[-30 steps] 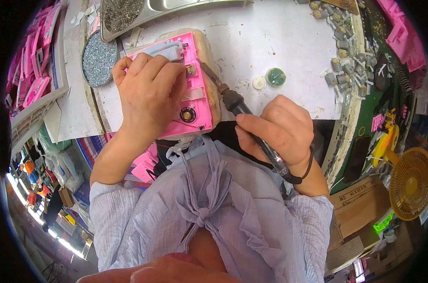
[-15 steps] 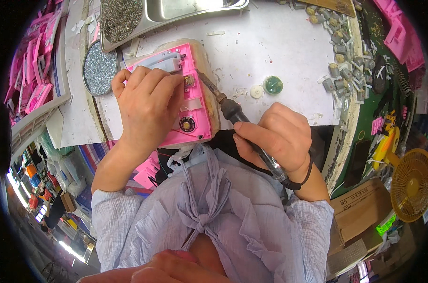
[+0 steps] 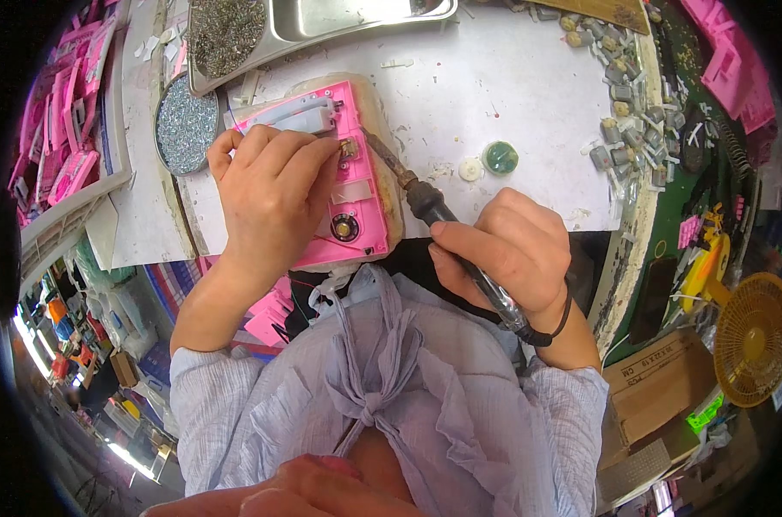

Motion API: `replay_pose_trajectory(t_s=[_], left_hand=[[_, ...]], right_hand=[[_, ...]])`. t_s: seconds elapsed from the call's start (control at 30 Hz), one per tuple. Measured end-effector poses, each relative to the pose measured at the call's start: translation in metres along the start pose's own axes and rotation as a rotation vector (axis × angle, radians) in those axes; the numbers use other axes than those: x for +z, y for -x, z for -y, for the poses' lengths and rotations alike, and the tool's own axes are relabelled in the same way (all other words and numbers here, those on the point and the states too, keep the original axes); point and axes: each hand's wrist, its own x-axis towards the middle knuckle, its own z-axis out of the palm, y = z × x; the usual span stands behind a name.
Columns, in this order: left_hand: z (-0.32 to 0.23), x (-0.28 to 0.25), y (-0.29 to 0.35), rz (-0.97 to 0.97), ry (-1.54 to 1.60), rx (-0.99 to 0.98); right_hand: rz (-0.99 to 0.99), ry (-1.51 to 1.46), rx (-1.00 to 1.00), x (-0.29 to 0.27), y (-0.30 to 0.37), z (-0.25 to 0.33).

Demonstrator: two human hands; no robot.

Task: Assembling a pink plastic toy by soldering internal components and screwing the casing together.

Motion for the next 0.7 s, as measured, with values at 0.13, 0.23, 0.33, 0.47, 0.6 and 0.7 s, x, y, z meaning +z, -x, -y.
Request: replay_pose_trajectory(t_s=[0.13, 0.23, 0.33, 0.47, 0.6, 0.7], left_hand=[[0.005, -0.008, 0.003, -0.089, 0.063, 0.027], [0.027, -0.018, 0.016, -0.139, -0.002, -0.014], [0.058, -0.020, 0.032, -0.075, -0.042, -0.055], [0.065, -0.030, 0.038, 0.026, -0.043, -0.046], [0.069, -0.038, 0.026, 0.022, -0.048, -0.011], [0.080, -0.042, 0.020, 0.050, -0.070, 0.074]], right_hand=[[-0.020, -0.009, 0.007, 0.001, 0.000, 0.001], [-0.021, -0.018, 0.012, -0.001, -0.001, 0.001], [-0.024, -0.026, 0.010, -0.002, -0.003, -0.001], [-0.029, -0.037, -0.012, 0.005, -0.008, -0.002], [-0.019, -0.037, -0.028, 0.009, -0.014, 0.005], [-0.024, -0.031, -0.040, 0.008, -0.016, 0.007]])
